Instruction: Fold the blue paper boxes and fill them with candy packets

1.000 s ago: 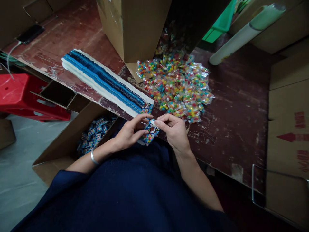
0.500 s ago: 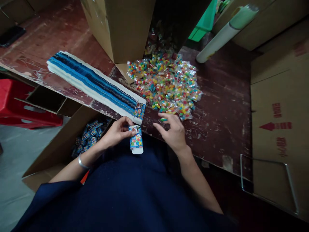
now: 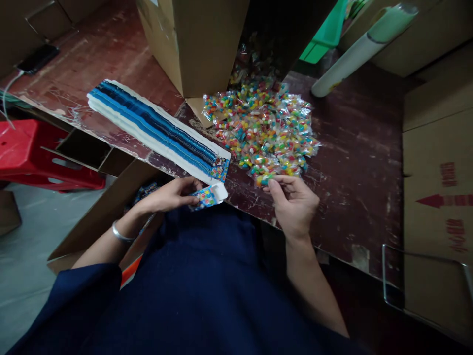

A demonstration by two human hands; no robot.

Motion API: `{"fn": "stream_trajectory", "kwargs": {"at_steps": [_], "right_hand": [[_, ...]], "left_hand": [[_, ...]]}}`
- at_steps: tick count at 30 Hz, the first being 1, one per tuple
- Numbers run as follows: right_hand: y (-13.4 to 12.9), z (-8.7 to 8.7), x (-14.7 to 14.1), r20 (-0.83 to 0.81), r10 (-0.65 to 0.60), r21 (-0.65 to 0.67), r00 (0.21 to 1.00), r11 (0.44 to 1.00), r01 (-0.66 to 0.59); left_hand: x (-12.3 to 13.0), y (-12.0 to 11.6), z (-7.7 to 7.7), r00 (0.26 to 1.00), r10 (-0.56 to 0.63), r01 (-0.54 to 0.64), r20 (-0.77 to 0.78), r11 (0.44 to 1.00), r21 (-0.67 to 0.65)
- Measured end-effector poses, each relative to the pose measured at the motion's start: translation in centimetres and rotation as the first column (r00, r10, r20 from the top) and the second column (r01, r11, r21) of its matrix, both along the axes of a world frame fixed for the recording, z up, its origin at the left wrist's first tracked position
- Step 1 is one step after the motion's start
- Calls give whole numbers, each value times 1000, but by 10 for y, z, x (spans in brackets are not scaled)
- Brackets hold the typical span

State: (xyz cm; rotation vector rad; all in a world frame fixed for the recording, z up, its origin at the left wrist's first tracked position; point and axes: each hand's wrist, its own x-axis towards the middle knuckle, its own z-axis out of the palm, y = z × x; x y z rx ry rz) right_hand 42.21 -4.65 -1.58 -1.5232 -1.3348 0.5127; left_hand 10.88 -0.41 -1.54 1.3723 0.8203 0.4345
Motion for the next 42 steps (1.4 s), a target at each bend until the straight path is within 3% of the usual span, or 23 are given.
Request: {"fn": "stream_trajectory", "kwargs": {"at_steps": [3, 6, 10, 13, 17, 20, 22, 24, 27, 29, 32, 34, 42], "right_hand": [[-5, 21, -19, -190, 104, -57, 976, 992, -116], [-5, 27, -30, -184, 193, -74, 964, 975, -209], [0, 28, -31, 41, 279, -10, 960, 960, -279], [5, 33, -26, 268, 316, 14, 910, 943, -331], [12, 37, -23, 408, 386, -47, 828, 914, -403], [14, 35, -26, 295, 521, -117, 801, 852, -511], [13, 33, -29, 177, 527, -134, 831, 849, -510], [13, 31, -30, 86, 520, -135, 850, 851, -507], [11, 28, -30, -44, 604, -150, 796, 784, -603], [7, 25, -30, -150, 565, -139, 812, 801, -583], [0, 17, -37, -290, 355, -109, 888, 910, -400], [-6, 10, -44, -340, 291, -84, 895, 938, -337], [-10, -9, -63, -82, 278, 144, 957, 954, -265]], "left_hand": [[28, -9, -9, 985, 133, -124, 113, 989, -84], [48, -16, -9, 971, 145, -126, 189, 986, -110], [57, -23, -6, 956, 172, -138, 236, 978, -157], [58, -29, -8, 952, 207, -173, 223, 971, -163], [60, -36, -7, 962, 234, -227, 143, 972, -62], [64, -38, -4, 958, 268, -279, 105, 955, 99], [66, -39, -2, 956, 270, -285, 113, 947, 150], [68, -40, -1, 948, 281, -302, 149, 941, 150], [70, -42, 1, 926, 303, -331, 224, 938, 101], [71, -44, 3, 912, 304, -332, 274, 941, 62], [73, -45, 4, 887, 314, -334, 340, 943, 1], [75, -45, 3, 868, 333, -340, 367, 939, -47], [82, -40, -5, 813, 441, -430, 381, 895, -119]]}}
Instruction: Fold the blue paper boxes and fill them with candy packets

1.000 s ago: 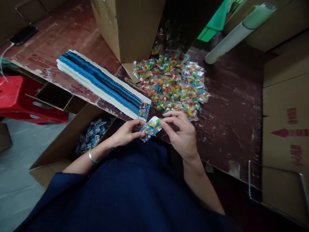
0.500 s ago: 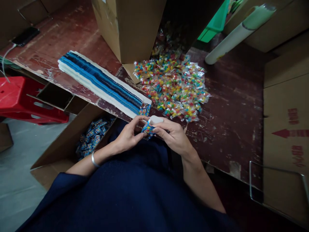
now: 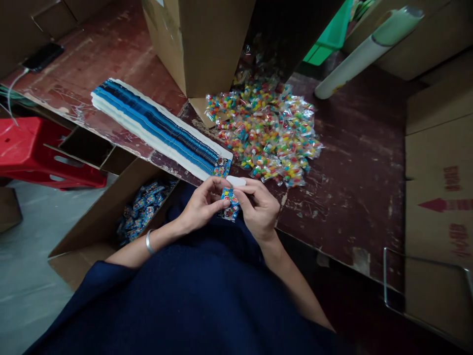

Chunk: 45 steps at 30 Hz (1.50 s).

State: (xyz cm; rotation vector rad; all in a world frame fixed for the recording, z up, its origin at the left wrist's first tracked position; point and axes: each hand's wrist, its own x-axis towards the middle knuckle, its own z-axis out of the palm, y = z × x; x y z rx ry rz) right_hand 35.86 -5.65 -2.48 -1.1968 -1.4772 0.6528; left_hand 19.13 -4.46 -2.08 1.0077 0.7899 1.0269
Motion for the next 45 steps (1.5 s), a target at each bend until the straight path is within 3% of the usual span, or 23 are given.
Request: {"fn": "stream_trajectory", "kwargs": {"at_steps": [3, 5, 9, 13, 20, 23, 25, 27, 30, 32, 34, 37, 39, 41, 43, 45], "right_hand": [[3, -1, -5, -154, -32, -3, 988, 999, 32], [6, 3, -6, -222, 8, -73, 975, 997, -25], [17, 17, -2, -286, 98, -281, 953, 942, -181], [27, 21, 6, -289, 98, -403, 952, 890, -214], [25, 21, 2, -187, 164, -302, 969, 929, -216], [23, 16, 1, -79, 270, -241, 960, 929, -281], [27, 6, 3, 45, 292, -209, 955, 938, -276], [35, -9, 6, 223, 246, -151, 943, 965, -216], [48, -28, 8, 471, 202, -85, 859, 979, -183], [53, -35, 8, 551, 215, -76, 807, 975, -208], [53, -37, 8, 591, 226, -51, 774, 969, -243], [49, -35, 10, 618, 228, 21, 753, 952, -306], [45, -32, 12, 617, 164, 104, 770, 952, -286], [38, -29, 15, 592, 35, 202, 805, 961, -189], [28, -24, 17, 559, -66, 257, 827, 961, -97], [14, -18, 17, 542, -50, 244, 839, 964, -101]], "left_hand": [[1, -1, 0, 997, 51, -48, 61, 998, -43], [0, -3, 0, 997, 49, -46, 65, 997, -55], [-6, -4, 0, 998, 46, -46, -39, 999, 18], [-14, -3, 2, 987, -4, 24, -161, 992, 122], [-22, 0, 6, 978, -66, 96, -198, 985, 144], [-44, 10, 11, 934, -142, 196, -328, 971, 137], [-71, 20, 14, 831, -213, 331, -513, 932, 150], [-105, 32, 15, 637, -189, 467, -748, 866, 178], [-147, 44, 13, 301, -97, 508, -949, 858, 74], [-158, 47, 13, 196, -75, 493, -978, 870, 32], [-152, 47, 15, 259, -80, 476, -962, 878, 55], [-120, 42, 17, 541, -198, 434, -817, 898, 70], [-92, 36, 12, 742, -275, 359, -611, 933, 16], [-63, 29, 3, 910, -255, 229, -328, 966, -117], [-39, 25, -7, 982, -179, 156, -61, 948, -277], [-22, 25, -13, 984, -105, 152, 143, 913, -379]]}}
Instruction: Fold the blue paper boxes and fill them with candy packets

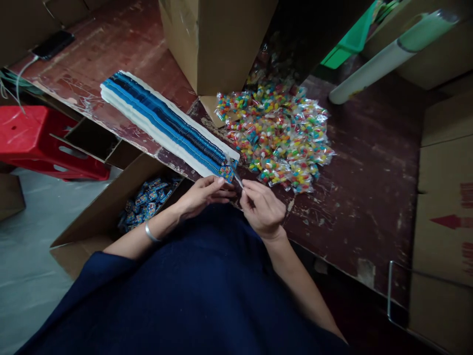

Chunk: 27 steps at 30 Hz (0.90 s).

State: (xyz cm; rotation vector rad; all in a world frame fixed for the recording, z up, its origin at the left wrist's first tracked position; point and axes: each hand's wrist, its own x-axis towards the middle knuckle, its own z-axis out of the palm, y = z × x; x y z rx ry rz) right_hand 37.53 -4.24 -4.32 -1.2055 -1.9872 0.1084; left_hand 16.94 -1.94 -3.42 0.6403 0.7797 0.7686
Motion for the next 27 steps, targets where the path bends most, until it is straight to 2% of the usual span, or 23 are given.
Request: {"fn": "stream_trajectory", "kwargs": {"at_steps": [3, 6, 8, 11, 16, 19, 22, 24, 27], "right_hand": [[-19, 10, -5, -34, 129, -63, 991, 989, -131], [-27, 21, -9, -144, 176, -147, 974, 969, -197], [-24, 29, -8, -243, 131, -264, 961, 945, -195], [-14, 39, -2, -332, 76, -433, 940, 873, -224], [-2, 48, 7, -460, 75, -559, 885, 750, -354], [-1, 50, 10, -495, 46, -604, 868, 700, -382], [-2, 49, 10, -519, 6, -601, 855, 708, -370], [-4, 46, 9, -546, -55, -574, 836, 752, -325], [-8, 37, 3, -600, -193, -538, 777, 816, -213]], "left_hand": [[11, 4, 2, 986, 54, -40, 159, 995, -88], [8, 8, 11, 982, -6, 15, 189, 999, -49], [2, 9, 16, 983, -92, 89, 161, 996, 23], [-6, 8, 21, 975, -205, 192, 92, 973, 127], [-14, 2, 25, 925, -371, 380, -80, 895, 233], [-12, -3, 26, 909, -393, 417, -139, 864, 283], [-7, -8, 21, 929, -329, 365, -166, 888, 281], [-2, -10, 16, 952, -264, 297, -153, 917, 266], [7, -13, 11, 991, -71, 99, -110, 958, 269]]}}
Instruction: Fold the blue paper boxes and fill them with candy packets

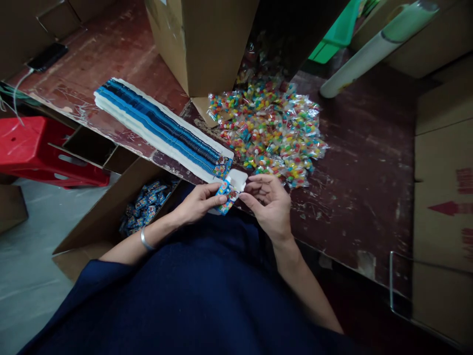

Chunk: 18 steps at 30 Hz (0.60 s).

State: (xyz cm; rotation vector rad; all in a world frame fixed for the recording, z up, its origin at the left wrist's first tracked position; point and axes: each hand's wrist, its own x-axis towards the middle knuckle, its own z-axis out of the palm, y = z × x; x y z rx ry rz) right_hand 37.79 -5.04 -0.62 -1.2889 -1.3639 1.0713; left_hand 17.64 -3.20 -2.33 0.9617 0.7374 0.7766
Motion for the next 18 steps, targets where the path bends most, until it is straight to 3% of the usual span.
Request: {"fn": "stream_trajectory", "kwargs": {"at_steps": [3, 5, 7, 11, 14, 18], "right_hand": [[-5, -9, -10, -8, -85, 7, 996, 996, 85], [-7, -13, -16, -27, -160, 15, 987, 987, 160], [-8, -14, -18, -88, -181, -22, 979, 983, 180], [-7, -16, -17, -192, -71, -102, 979, 993, 52], [-7, -20, -21, -142, -145, -103, 979, 986, 131], [-5, -26, -29, -122, -243, -39, 962, 970, 240]], "left_hand": [[11, -4, -1, 970, 241, -240, 35, 971, -24], [17, -7, 0, 946, 323, -322, 40, 946, -30], [20, -10, 1, 932, 362, -362, 34, 932, -6], [19, -12, 0, 922, 386, -386, 28, 922, 17], [18, -12, -2, 922, 388, -388, 8, 921, 45], [19, -13, -4, 869, 495, -482, -20, 854, 198]]}}
